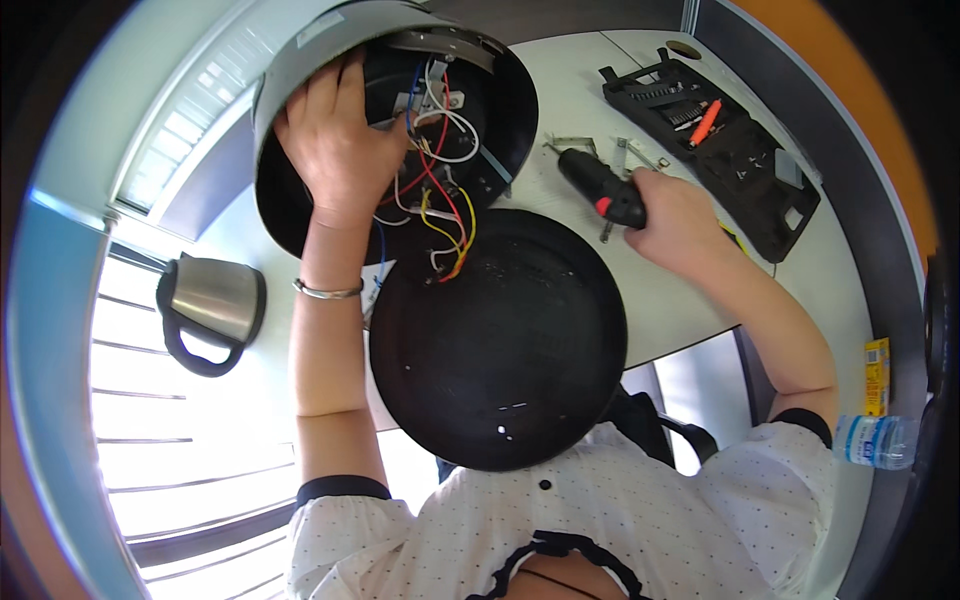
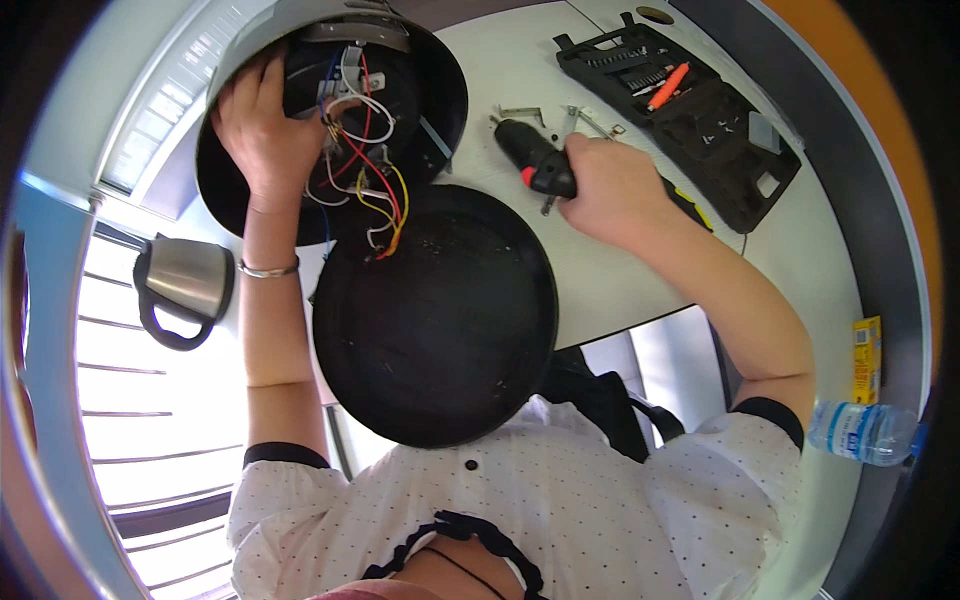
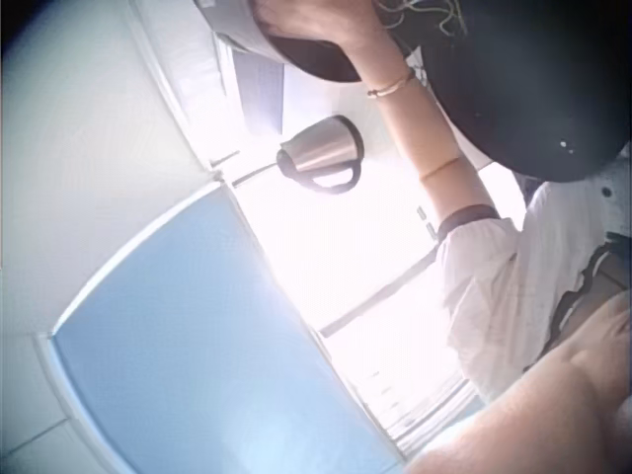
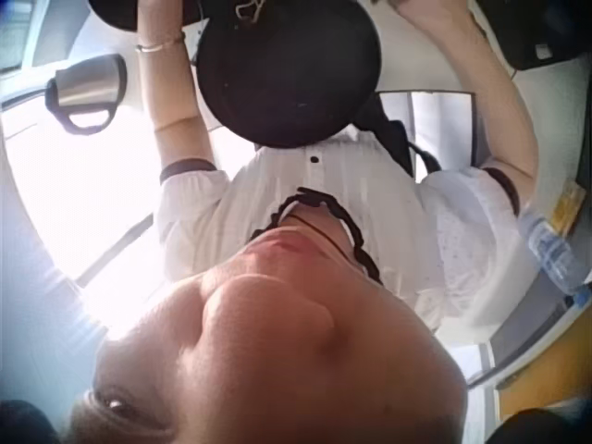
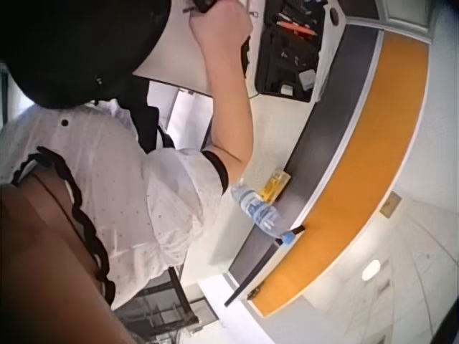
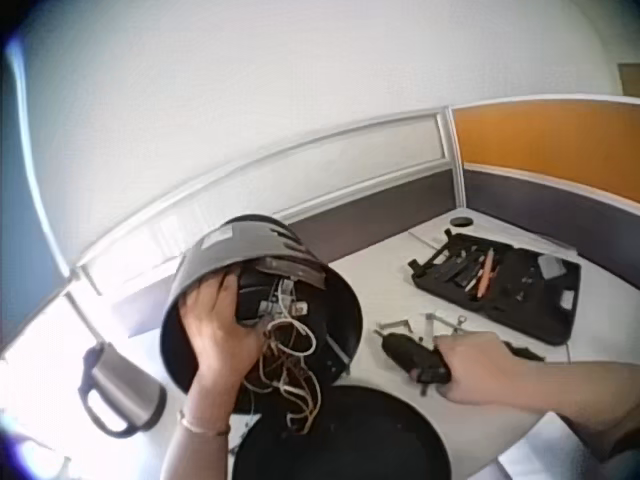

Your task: The person works on the internal wiring of a disassembled appliance, using a hot glue gun to secure connections and a screwdriver to tighten screws. They manipulate various colored wires and components inside the device's casing.

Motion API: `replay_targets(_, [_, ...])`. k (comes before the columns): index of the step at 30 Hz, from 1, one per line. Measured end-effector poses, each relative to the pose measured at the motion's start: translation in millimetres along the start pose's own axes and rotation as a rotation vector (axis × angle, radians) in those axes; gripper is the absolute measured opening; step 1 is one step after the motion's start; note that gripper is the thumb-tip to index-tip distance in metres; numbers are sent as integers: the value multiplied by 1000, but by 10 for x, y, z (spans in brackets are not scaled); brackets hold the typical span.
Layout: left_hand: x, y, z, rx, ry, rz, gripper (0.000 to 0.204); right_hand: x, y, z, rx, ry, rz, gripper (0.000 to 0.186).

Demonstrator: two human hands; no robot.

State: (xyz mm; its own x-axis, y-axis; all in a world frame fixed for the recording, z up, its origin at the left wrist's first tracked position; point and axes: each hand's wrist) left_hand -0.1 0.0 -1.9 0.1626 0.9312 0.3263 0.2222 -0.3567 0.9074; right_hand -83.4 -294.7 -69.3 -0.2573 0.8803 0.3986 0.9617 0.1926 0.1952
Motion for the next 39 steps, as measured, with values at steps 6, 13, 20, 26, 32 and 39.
replay_targets(6, [-17,-9,-26,8,14,3,68,-31,-298,-317,-339,160,9,32])
replay_targets(13, [-36,-7,-13,17,17,11,72,-29,-601,-250,-441,558,-224,38])
replay_targets(20, [-10,-5,-6,21,31,34,70,131,-337,-84,-443,471,-447,33])
replay_targets(26, [-17,6,-6,20,13,43,70,143,-216,38,-425,482,-438,34])
replay_targets(32, [-32,4,8,-5,-12,55,71,162,-171,87,-428,499,-459,36])
replay_targets(39, [-5,-11,4,20,-18,36,72,185,-135,115,-430,477,-468,36])
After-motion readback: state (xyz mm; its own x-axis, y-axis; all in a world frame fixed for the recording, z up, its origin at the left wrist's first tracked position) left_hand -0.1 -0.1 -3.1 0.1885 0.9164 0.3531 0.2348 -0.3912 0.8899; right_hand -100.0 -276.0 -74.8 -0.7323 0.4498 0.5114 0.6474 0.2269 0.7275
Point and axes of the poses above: each hand's wrist, its own y-axis towards the middle knuckle, its own z-axis out of the palm, x = y × z, and after that the axes turned 9 degrees about y, right-handed
